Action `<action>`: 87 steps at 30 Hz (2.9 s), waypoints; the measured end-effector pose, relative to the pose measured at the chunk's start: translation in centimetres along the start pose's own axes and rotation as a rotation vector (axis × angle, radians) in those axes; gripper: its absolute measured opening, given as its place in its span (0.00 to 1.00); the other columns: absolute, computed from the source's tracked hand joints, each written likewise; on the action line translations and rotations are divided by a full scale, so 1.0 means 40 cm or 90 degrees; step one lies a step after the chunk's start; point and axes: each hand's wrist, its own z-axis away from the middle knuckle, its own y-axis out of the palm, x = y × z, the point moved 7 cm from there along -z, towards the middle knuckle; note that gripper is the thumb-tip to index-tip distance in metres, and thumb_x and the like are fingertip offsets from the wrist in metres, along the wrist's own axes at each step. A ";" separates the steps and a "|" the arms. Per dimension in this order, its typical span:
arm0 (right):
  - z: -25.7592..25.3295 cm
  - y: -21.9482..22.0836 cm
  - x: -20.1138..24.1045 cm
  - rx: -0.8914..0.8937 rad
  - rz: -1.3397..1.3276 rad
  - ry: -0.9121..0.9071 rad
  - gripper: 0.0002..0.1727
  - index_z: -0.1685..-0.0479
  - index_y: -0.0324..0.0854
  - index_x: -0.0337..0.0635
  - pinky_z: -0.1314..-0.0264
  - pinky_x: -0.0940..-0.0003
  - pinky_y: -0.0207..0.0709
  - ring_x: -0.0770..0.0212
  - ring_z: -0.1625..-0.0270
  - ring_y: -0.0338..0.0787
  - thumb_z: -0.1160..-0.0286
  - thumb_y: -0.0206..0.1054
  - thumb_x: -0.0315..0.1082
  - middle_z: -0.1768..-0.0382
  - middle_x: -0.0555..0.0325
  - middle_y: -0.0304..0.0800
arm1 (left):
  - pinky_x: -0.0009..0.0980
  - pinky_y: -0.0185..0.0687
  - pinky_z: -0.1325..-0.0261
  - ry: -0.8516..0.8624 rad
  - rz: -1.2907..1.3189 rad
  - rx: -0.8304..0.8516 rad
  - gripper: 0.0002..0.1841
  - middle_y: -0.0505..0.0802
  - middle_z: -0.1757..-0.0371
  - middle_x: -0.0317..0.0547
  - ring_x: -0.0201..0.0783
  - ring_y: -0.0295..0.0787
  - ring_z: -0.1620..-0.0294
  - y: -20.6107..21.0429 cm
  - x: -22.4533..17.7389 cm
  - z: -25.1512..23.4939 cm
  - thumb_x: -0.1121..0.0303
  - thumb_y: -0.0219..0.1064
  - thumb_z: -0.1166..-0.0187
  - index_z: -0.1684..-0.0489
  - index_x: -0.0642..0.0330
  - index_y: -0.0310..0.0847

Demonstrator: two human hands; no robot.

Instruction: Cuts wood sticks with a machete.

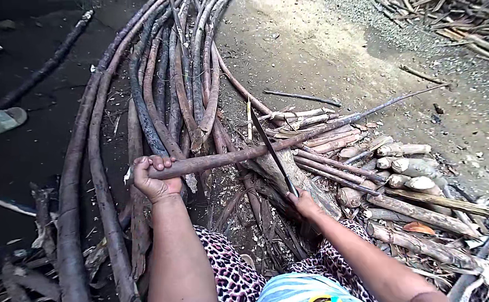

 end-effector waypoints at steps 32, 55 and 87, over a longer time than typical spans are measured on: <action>0.494 -0.446 0.694 -0.429 -0.279 -0.976 0.12 0.63 0.69 0.43 0.83 0.66 0.84 0.71 0.85 0.80 0.09 0.45 0.30 0.83 0.71 0.75 | 0.36 0.87 0.55 -0.025 -0.013 0.038 0.22 0.80 0.84 0.30 0.32 0.82 0.78 -0.013 0.033 -0.014 0.68 0.33 0.11 0.74 0.45 0.73; 0.105 -0.010 0.144 0.234 -0.229 0.045 0.16 0.39 0.72 0.39 0.82 0.74 0.77 0.69 0.86 0.75 0.03 0.48 0.42 0.80 0.64 0.72 | 0.37 0.88 0.53 0.011 0.002 0.096 0.16 0.82 0.83 0.29 0.32 0.84 0.76 -0.035 -0.038 0.005 0.66 0.46 0.17 0.76 0.43 0.77; 0.156 -0.317 0.237 -0.127 -0.339 -0.323 0.17 0.48 0.78 0.39 0.84 0.77 0.76 0.74 0.88 0.73 0.05 0.47 0.40 0.83 0.69 0.76 | 0.41 0.90 0.47 -0.065 -0.002 0.004 0.20 0.85 0.80 0.33 0.35 0.89 0.70 -0.098 0.030 -0.012 0.70 0.36 0.13 0.70 0.49 0.75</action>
